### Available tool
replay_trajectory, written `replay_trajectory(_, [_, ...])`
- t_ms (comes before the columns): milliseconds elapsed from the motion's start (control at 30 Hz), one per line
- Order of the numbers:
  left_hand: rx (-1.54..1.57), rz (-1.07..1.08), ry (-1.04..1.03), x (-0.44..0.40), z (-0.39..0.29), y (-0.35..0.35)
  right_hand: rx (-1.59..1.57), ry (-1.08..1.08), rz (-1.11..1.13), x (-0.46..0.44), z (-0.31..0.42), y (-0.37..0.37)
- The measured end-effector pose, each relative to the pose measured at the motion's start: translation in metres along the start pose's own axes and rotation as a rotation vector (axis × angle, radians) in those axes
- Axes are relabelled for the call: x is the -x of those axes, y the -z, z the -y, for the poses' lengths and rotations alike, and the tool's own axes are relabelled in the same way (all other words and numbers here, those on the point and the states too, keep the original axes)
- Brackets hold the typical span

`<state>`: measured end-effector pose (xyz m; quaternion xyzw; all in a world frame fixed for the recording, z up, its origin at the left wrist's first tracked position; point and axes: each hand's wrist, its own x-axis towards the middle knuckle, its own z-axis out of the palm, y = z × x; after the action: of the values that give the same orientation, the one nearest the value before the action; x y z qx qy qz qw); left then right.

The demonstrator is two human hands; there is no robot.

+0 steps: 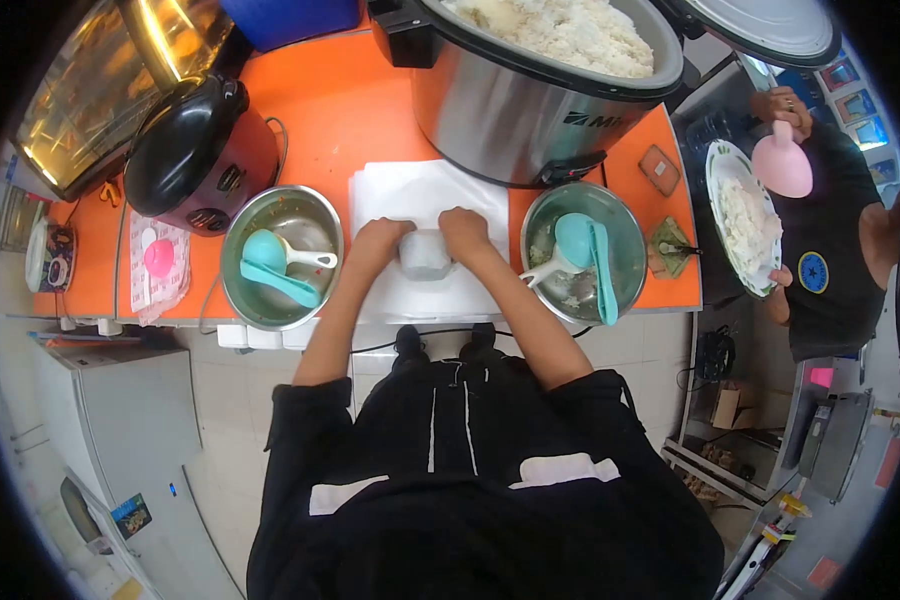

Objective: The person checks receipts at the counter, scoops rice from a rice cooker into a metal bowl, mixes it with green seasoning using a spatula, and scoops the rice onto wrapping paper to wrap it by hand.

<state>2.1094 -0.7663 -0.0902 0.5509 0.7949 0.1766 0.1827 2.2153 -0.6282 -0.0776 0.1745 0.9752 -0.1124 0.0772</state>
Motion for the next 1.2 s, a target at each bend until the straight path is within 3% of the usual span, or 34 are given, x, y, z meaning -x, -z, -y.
replay_trajectory(33, [-0.004,-0.161,0.090,0.005,-0.007,-0.008,-0.020,-0.010,-0.053,0.003,-0.004,-0.001])
replay_trajectory(67, [-0.001,-0.156,0.098,0.011,-0.017,-0.017,-0.039,-0.022,-0.105,0.005,-0.006,-0.002])
replay_trajectory(133, [-0.068,-0.442,0.314,0.026,-0.038,-0.034,-0.026,-0.045,-0.085,0.017,-0.001,-0.009])
replay_trajectory(233, [0.101,-0.584,0.373,0.038,-0.045,-0.059,-0.123,-0.134,-0.173,0.042,0.007,-0.023])
replay_trajectory(267, [0.185,-0.673,0.401,0.038,-0.046,-0.066,-0.226,-0.123,-0.297,0.050,0.006,-0.033])
replay_trajectory(333, [0.216,-0.704,0.426,0.039,-0.049,-0.069,-0.330,-0.118,-0.416,0.054,0.003,-0.053])
replay_trajectory(400, [0.294,-0.578,0.478,0.042,-0.053,-0.065,-0.522,-0.095,-0.660,0.059,0.005,-0.067])
replay_trajectory(433, [0.290,-0.578,0.477,0.045,-0.053,-0.063,-0.524,-0.095,-0.663,0.060,0.005,-0.072])
replay_trajectory(600, [0.248,-0.571,0.133,0.056,-0.050,-0.064,-0.450,-0.104,-0.467,0.078,0.025,-0.062])
replay_trajectory(633, [0.429,-0.439,0.194,0.056,-0.043,-0.065,-0.369,-0.202,-0.288,0.079,0.029,-0.058])
replay_trajectory(667, [0.431,-0.436,0.192,0.055,-0.045,-0.062,-0.368,-0.206,-0.287,0.078,0.032,-0.056])
replay_trajectory(867, [0.643,-0.235,0.386,0.051,-0.068,-0.031,-0.618,-0.167,-0.465,0.058,0.042,-0.059])
replay_trajectory(933, [0.613,-0.516,0.327,0.049,-0.084,-0.030,-1.734,-0.155,-0.422,0.054,0.046,-0.034])
replay_trajectory(967, [0.602,-0.560,0.300,0.049,-0.090,-0.028,-1.733,-0.151,-0.425,0.051,0.049,-0.030])
replay_trajectory(1033, [0.599,-0.614,0.249,0.050,-0.099,-0.021,-2.038,-0.223,-0.477,0.041,0.055,-0.020])
replay_trajectory(1100, [0.591,-0.667,0.200,0.051,-0.100,-0.018,-2.024,-0.204,-0.471,0.043,0.058,0.004])
replay_trajectory(1167, [0.703,-0.825,-0.149,0.052,-0.097,-0.017,-2.010,-0.189,-0.452,0.050,0.065,0.032])
replay_trajectory(1200, [0.694,-0.833,-0.152,0.049,-0.107,-0.007,-1.931,-0.060,-0.496,0.055,0.070,0.047])
